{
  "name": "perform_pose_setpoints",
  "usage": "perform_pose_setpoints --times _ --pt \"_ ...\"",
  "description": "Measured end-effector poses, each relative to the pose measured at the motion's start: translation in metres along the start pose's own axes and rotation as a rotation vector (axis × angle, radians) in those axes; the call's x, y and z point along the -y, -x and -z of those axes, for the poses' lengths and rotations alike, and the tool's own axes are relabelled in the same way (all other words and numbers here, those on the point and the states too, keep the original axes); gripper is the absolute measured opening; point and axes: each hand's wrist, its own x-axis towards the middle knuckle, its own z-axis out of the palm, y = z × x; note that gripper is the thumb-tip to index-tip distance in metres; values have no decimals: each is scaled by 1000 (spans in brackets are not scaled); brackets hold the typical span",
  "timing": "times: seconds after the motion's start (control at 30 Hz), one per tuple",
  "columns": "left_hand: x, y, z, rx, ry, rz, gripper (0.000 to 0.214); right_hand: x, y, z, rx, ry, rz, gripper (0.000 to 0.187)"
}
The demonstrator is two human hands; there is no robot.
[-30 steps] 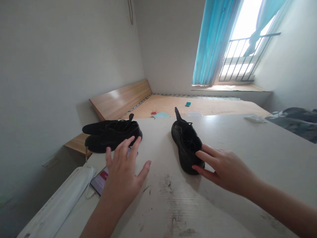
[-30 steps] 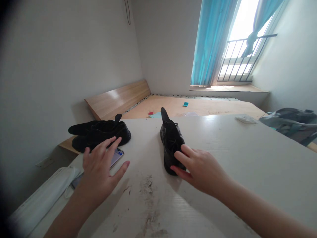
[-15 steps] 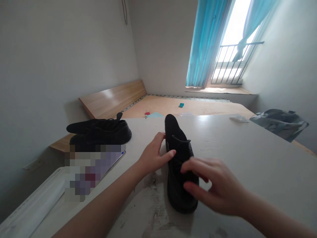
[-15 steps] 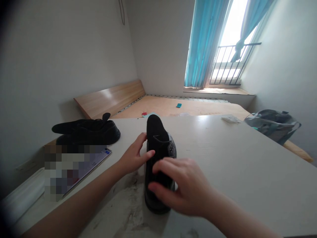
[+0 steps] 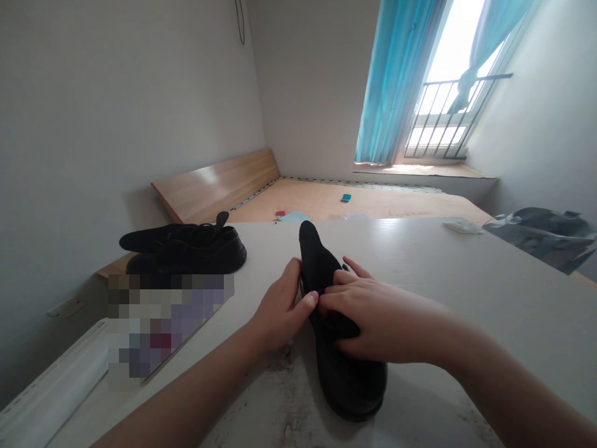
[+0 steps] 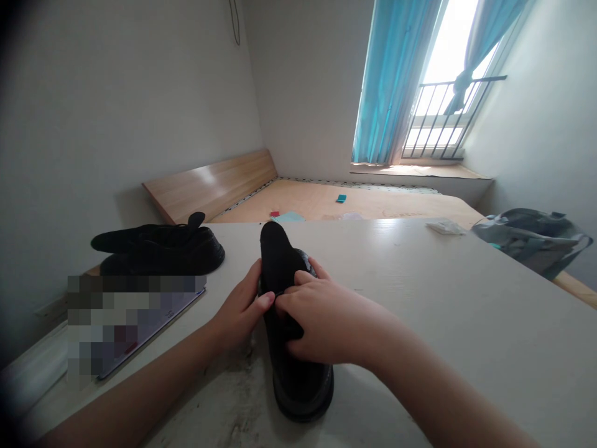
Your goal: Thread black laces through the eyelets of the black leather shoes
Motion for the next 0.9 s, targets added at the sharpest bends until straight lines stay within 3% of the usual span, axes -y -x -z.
perform_pose_setpoints --times 0.03,0.13,0.3,0.37,0.47,0.53,0.63,0.73,0.83,0.9 --pt "1 1 -1 -16 26 4 45 0 -1 -2 -7 5 -5 4" --pt "1 2 -2 -91 116 14 44 -7 -7 -4 -89 -169 -4 12" --pt "-3 2 1 -154 183 50 38 -43 -10 2 -314 -1254 33 24" --pt "-5 2 2 -169 176 77 35 -65 -8 6 -453 -1481 15 20" --pt "-7 2 1 -176 180 100 35 -98 -3 10 -604 -1364 -163 19" --pt "-9 2 0 -173 182 103 36 -116 1 9 -611 -1248 -277 22" --pt "-12 3 0 -171 191 96 37 -137 4 -1 -525 -1059 -473 30" --pt "-14 3 0 -162 216 88 37 -147 3 -17 -352 -802 -661 38" --pt "-14 4 -1 -155 262 99 38 -146 -1 -25 -240 -581 -713 45" --pt "-13 4 -1 -153 300 114 36 -137 -4 -23 -280 -475 -689 50"
